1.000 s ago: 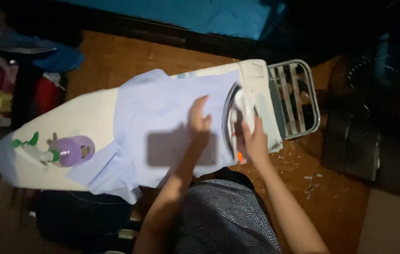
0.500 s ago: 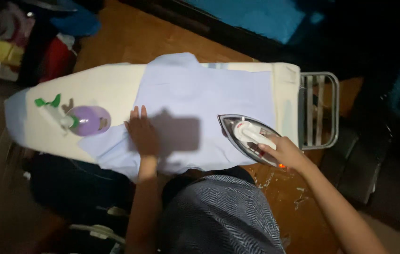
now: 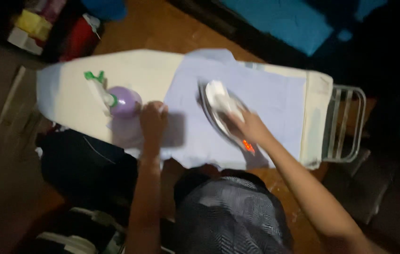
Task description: The person is ironing a white shirt on an ironing board using a steam iron.
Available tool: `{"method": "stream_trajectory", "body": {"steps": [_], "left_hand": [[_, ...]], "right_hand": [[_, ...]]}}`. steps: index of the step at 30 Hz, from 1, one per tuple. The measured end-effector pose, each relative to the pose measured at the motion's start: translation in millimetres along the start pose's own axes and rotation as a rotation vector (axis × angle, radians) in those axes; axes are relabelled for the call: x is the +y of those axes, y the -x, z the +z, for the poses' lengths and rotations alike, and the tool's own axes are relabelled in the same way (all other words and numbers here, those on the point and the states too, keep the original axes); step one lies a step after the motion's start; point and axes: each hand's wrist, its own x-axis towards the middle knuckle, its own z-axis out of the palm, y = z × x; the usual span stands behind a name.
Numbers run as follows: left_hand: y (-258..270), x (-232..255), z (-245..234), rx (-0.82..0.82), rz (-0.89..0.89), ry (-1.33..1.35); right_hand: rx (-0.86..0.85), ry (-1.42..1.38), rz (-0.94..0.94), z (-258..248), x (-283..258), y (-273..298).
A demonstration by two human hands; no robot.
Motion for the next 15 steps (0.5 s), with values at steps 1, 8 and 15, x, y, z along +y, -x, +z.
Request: {"method": "stream_trajectory", "body": {"steps": [1,8,15], "left_hand": [[-4.5,8.2,-11.2,0.007,0.002,-0.002],[1.3,34.0,-49.1,0.031,0.052,0.098],[25.4,23.9,-37.6,0.149,0.016,0.141]], "right_hand": [[0.003,0.001,-0.007,1.7,-1.2,23.0],[0.032,-0.04,0.073,45.0,-13.3,54.7],[0.103,-0.164,0.036,66.9,-125.4,-66.6]]}}
